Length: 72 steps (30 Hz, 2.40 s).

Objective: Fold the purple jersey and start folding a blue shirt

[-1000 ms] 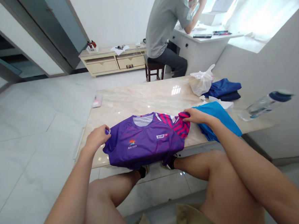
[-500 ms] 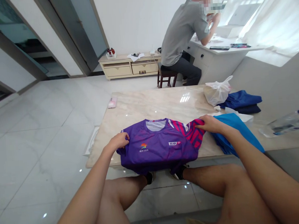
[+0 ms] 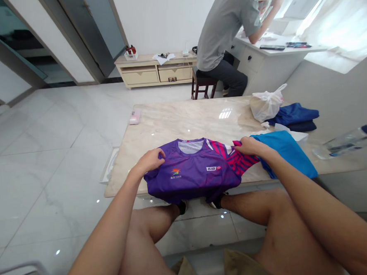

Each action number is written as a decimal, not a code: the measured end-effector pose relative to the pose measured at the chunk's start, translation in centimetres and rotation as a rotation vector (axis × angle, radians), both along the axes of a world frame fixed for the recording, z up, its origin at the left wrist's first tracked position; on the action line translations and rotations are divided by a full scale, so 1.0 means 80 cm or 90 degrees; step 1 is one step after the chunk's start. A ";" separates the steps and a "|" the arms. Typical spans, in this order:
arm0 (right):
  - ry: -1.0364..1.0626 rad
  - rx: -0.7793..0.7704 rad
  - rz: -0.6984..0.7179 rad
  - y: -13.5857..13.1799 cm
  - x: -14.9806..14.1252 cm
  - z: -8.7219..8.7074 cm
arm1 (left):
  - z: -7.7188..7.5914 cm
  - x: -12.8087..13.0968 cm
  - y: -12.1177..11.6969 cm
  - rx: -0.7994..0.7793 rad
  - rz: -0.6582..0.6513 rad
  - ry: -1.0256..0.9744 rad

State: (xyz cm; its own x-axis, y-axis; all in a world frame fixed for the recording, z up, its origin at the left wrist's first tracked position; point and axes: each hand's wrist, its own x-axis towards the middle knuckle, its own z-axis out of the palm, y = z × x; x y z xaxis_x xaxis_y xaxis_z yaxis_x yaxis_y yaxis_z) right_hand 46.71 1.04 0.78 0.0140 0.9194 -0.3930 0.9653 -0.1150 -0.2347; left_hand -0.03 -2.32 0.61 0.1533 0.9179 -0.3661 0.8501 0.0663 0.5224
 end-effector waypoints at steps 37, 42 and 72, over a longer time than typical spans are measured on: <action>0.038 0.128 0.119 0.079 -0.024 -0.096 | -0.101 -0.019 0.092 0.158 0.126 0.139; 0.024 -0.002 0.105 0.074 -0.042 -0.083 | -0.095 -0.017 0.082 0.090 0.102 0.084; 0.005 0.364 -0.039 0.267 -0.088 -0.072 | -0.089 -0.018 0.290 0.310 0.290 -0.064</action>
State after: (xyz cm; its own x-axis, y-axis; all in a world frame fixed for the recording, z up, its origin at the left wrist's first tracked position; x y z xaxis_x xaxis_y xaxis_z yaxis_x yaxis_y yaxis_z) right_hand 39.65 22.40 -5.02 0.0736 0.9833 0.1662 0.9585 -0.0237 -0.2840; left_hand -1.48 20.86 -6.51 -0.2767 0.9555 0.1017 0.7382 0.1436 0.6591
